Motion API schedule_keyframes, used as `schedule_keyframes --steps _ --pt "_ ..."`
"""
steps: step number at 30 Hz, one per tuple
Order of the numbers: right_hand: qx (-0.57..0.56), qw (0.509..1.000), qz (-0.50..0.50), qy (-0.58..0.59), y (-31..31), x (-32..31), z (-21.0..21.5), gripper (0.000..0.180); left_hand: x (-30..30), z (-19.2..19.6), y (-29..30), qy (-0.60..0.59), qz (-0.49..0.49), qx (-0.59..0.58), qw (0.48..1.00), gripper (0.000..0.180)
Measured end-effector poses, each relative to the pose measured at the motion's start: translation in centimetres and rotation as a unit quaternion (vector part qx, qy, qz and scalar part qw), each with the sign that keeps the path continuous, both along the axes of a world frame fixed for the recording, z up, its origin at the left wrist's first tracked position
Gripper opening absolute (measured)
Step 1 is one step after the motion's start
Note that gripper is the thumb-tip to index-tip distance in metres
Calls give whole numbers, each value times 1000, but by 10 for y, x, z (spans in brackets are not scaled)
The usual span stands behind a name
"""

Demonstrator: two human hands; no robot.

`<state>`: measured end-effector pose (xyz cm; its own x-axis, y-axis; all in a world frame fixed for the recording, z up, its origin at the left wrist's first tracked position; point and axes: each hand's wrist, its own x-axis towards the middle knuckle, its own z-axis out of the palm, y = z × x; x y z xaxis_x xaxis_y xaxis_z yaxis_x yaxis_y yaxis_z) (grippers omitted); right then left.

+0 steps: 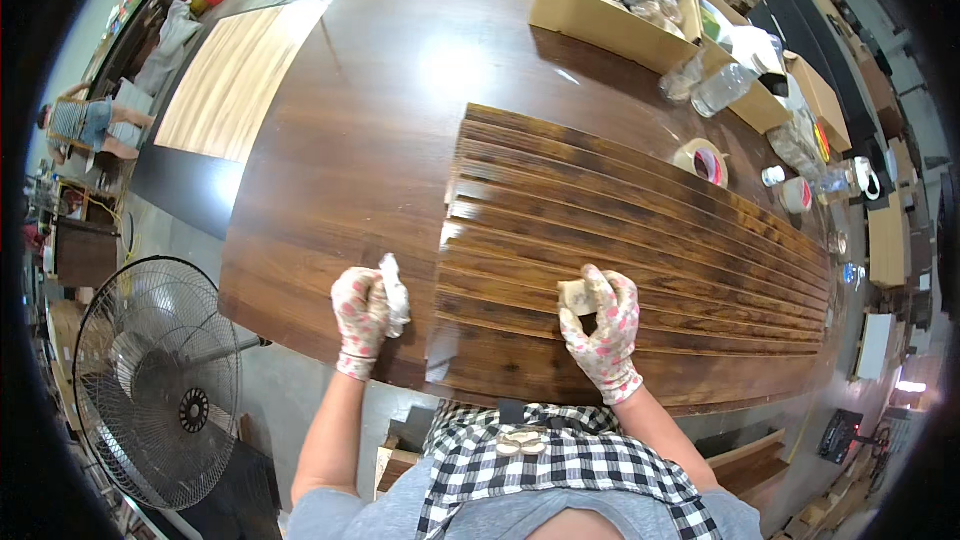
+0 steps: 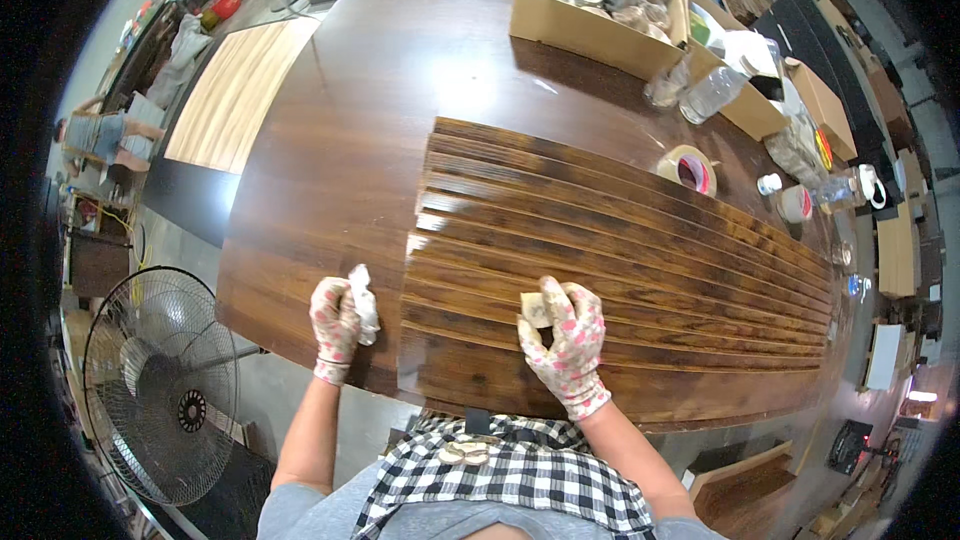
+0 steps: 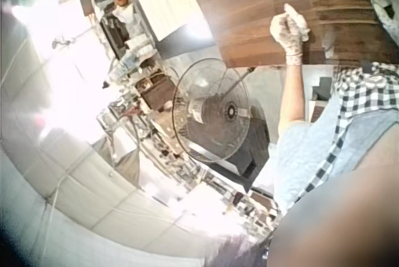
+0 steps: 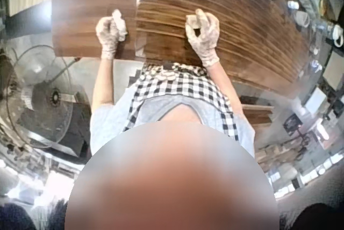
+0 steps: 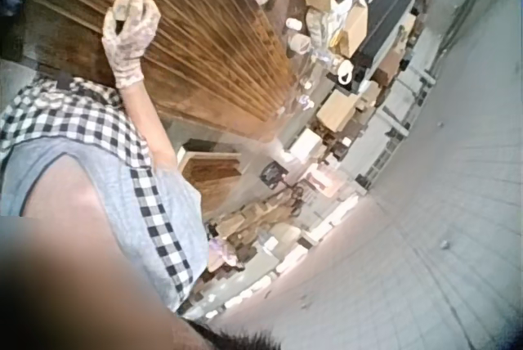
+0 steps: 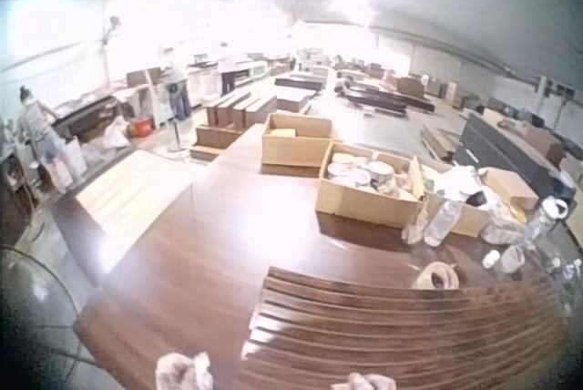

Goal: Polishing wooden slats using a cloth and small sanding block or wax.

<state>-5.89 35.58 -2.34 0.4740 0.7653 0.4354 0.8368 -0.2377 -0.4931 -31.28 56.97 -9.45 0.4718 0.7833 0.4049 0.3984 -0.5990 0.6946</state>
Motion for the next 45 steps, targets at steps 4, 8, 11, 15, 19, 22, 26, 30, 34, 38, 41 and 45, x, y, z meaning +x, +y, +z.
schedule_keyframes --steps 4,8,11,15,19,22,26,30,34,38,41,45 --pt "12 997 82 -6 63 -31 3 55 6 -8 -8 28 -6 44 999 11" --pt "17 987 158 13 115 -58 3 53 15 -4 -6 23 -34 43 998 9" --pt "13 988 156 7 121 -65 2 52 10 -4 -5 22 -37 44 998 10" --pt "-4 997 63 -36 74 -39 2 47 6 0 -6 16 -40 37 998 11" --pt "-5 1000 4 -13 54 -30 21 42 11 -5 -6 14 -33 58 998 10" --pt "23 996 88 -5 89 -54 15 46 11 -6 -4 15 -27 73 997 8" --pt "26 997 70 7 82 -45 7 39 12 -10 -1 27 -38 72 996 12" --pt "-63 994 -88 -21 0 5 8 41 0 -14 0 21 -32 57 998 10" --pt "-25 984 -162 -74 -29 23 17 36 3 -11 -7 -128 -2 -139 982 7" --pt "35 998 -40 -20 9 -8 8 39 32 49 -35 -246 -86 -354 898 7" --pt "-12 996 -86 -14 -13 8 4 40 55 47 -63 -163 -205 -84 961 10" --pt "-30 962 -267 -41 -106 70 0 33 85 56 -105 -115 -302 -41 946 12"
